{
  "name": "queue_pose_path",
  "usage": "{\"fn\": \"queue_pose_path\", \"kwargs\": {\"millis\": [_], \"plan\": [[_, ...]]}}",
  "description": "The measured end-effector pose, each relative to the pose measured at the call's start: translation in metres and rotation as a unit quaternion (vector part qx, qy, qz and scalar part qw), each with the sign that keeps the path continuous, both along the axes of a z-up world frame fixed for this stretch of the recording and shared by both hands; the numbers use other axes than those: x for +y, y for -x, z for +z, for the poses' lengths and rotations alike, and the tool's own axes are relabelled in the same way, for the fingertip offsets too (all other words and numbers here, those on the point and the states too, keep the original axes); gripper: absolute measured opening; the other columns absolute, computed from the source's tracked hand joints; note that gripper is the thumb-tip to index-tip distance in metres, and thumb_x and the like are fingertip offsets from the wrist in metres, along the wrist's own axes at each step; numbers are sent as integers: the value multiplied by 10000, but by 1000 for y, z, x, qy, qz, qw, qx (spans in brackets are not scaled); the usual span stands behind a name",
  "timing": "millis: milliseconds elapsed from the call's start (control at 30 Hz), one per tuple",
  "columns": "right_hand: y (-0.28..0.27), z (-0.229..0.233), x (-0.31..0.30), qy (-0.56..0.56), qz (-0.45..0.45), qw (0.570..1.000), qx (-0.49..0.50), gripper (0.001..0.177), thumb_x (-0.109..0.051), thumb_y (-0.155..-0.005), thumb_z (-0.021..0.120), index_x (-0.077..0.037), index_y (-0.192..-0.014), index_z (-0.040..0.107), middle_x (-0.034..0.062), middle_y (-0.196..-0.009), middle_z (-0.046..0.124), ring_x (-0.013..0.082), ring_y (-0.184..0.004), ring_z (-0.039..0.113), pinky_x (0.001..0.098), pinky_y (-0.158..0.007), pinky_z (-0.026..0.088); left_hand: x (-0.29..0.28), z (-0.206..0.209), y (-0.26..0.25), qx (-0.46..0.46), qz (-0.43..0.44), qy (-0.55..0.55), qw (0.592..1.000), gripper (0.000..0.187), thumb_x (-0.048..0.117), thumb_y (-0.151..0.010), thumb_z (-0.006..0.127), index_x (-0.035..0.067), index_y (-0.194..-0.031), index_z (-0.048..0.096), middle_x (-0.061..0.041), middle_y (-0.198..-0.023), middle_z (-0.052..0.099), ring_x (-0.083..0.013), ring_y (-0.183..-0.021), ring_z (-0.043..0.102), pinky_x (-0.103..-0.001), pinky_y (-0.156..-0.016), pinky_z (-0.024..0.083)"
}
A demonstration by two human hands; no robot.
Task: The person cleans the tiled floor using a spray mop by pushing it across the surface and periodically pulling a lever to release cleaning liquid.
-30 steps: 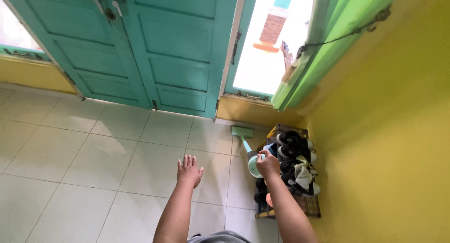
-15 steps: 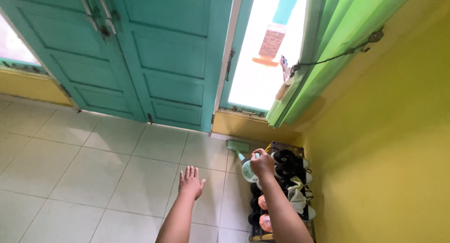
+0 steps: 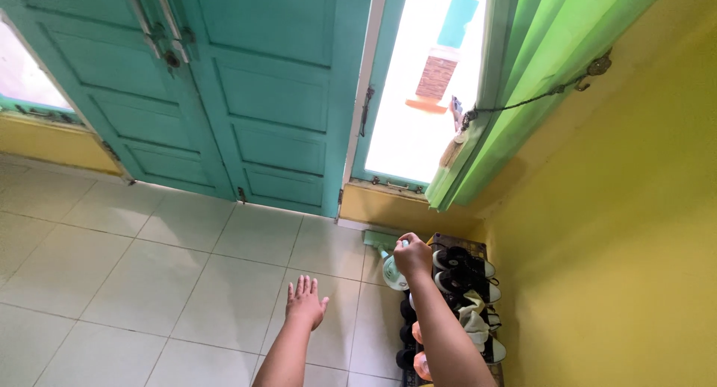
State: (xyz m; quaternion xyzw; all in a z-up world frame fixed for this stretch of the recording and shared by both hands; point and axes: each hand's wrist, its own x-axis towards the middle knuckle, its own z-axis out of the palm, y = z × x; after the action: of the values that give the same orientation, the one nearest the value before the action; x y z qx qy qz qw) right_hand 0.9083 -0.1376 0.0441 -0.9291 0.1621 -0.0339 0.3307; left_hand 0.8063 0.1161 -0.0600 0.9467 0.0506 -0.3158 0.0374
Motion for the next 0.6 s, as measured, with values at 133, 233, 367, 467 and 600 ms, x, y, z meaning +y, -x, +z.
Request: {"fn": "queue_pose_path", "kwargs": {"millis": [133, 233, 367, 467, 600], "plan": [[8, -2, 3, 8, 5, 1000, 5, 168, -293, -885, 675, -179, -958, 774, 141, -926, 778, 336, -907, 745, 428, -818, 588, 10, 6, 7, -10, 4, -2, 1000, 730, 508, -1093, 280, 130, -1665, 29, -75, -1747, -7, -244, -1608, -41, -452, -1297, -17], [16, -5, 3, 16, 4, 1000, 11, 172, -295, -888, 671, -185, -966, 777, 143, -926, 780, 332, -912, 746, 424, -824, 588, 12, 12, 9, -19, 2, 0, 1000, 736, 509, -1091, 281, 128, -1665, 24, -76, -1747, -6, -243, -1606, -39, -452, -1297, -16], [26, -8, 1, 26, 8, 1000, 16, 183, -304, -895, 655, -188, -977, 771, 133, -933, 783, 324, -910, 752, 412, -825, 593, 11, 23, 4, -32, -6, 5, 999, 740, 508, -1088, 284, 123, -1663, 21, -73, -1746, -9, -238, -1606, -46, -449, -1295, -18], [30, -9, 0, 29, 4, 999, 18, 188, -312, -893, 658, -186, -976, 769, 130, -938, 783, 325, -918, 748, 412, -823, 591, 9, 31, -2, -37, -19, 4, 999, 739, 504, -1088, 282, 122, -1662, 15, -72, -1745, -15, -235, -1605, -51, -447, -1294, -19], [36, -14, 0, 39, 7, 999, 30, 187, -313, -904, 650, -188, -989, 761, 134, -935, 782, 325, -917, 750, 412, -824, 592, 7, 41, -5, -51, -32, 7, 998, 736, 499, -1088, 280, 119, -1661, 17, -72, -1744, -14, -232, -1604, -47, -445, -1293, -22]]}}
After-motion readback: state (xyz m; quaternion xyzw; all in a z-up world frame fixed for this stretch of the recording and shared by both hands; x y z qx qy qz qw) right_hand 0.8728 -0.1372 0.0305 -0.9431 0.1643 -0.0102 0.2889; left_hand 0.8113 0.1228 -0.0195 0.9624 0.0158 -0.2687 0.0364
